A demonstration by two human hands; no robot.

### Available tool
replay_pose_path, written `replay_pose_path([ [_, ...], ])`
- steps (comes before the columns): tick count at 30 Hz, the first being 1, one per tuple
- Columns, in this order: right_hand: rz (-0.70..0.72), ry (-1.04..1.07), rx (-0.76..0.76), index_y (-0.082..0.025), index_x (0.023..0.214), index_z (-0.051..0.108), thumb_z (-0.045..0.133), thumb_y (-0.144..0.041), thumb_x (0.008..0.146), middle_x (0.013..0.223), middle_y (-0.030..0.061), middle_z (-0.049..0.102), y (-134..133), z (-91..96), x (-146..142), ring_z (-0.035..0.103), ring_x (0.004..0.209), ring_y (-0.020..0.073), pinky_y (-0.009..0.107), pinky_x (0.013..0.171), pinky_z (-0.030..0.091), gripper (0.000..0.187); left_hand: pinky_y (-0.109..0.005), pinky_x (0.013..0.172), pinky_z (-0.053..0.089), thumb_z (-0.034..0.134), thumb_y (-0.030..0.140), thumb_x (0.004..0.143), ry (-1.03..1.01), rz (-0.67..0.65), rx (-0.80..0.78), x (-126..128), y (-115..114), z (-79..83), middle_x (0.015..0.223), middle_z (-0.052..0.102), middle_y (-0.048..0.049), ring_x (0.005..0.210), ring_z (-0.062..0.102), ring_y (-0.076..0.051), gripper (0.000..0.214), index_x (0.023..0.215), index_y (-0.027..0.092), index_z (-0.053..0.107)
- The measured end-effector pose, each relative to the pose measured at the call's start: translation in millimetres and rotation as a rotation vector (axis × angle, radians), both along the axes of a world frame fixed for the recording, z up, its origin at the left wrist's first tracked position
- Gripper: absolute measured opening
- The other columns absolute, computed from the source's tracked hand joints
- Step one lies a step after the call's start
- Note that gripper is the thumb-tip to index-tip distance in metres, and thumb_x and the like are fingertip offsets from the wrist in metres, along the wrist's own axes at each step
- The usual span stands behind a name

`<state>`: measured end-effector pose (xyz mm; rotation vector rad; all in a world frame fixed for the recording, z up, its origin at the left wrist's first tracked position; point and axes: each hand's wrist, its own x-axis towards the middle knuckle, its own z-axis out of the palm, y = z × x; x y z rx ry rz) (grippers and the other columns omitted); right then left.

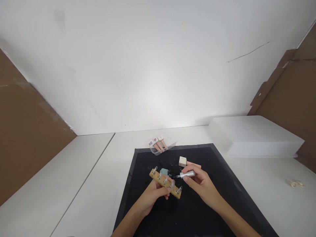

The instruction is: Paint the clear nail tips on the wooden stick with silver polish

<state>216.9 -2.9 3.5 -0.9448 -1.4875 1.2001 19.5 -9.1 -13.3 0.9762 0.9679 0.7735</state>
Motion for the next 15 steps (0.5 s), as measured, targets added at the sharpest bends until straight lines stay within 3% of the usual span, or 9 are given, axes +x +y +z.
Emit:
replay_pose_path([
  [5,0.015,0.012,-0.038,-0.023,0.089,0.060,0.058,-0.030,0.080,0.080,0.0007,0.056,-1.5,-0.5,0.7,0.051,0.064,0.0135,0.022,0.054,0.042,0.011,-0.026,0.062,0.039,0.065,0.018,0.065,0.009,0.016,-0.009,0.7,-0.8,3.6,0.078,0.054,-0.0011,0.066,0.048,-0.011,0.028,0.092,0.014,0.057],
  [15,0.012,0.014,-0.031,-0.023,0.092,0.057,0.058,-0.032,0.081,0.077,0.0004,0.053,2.1,-7.7,-0.3,0.046,0.058,0.0122,0.024,0.055,0.043,0.015,-0.027,0.062,0.039,0.064,0.020,0.067,0.004,0.021,0.002,-0.6,0.9,2.3,0.079,0.054,-0.0017,0.067,0.048,-0.011,0.027,0.092,0.014,0.057],
])
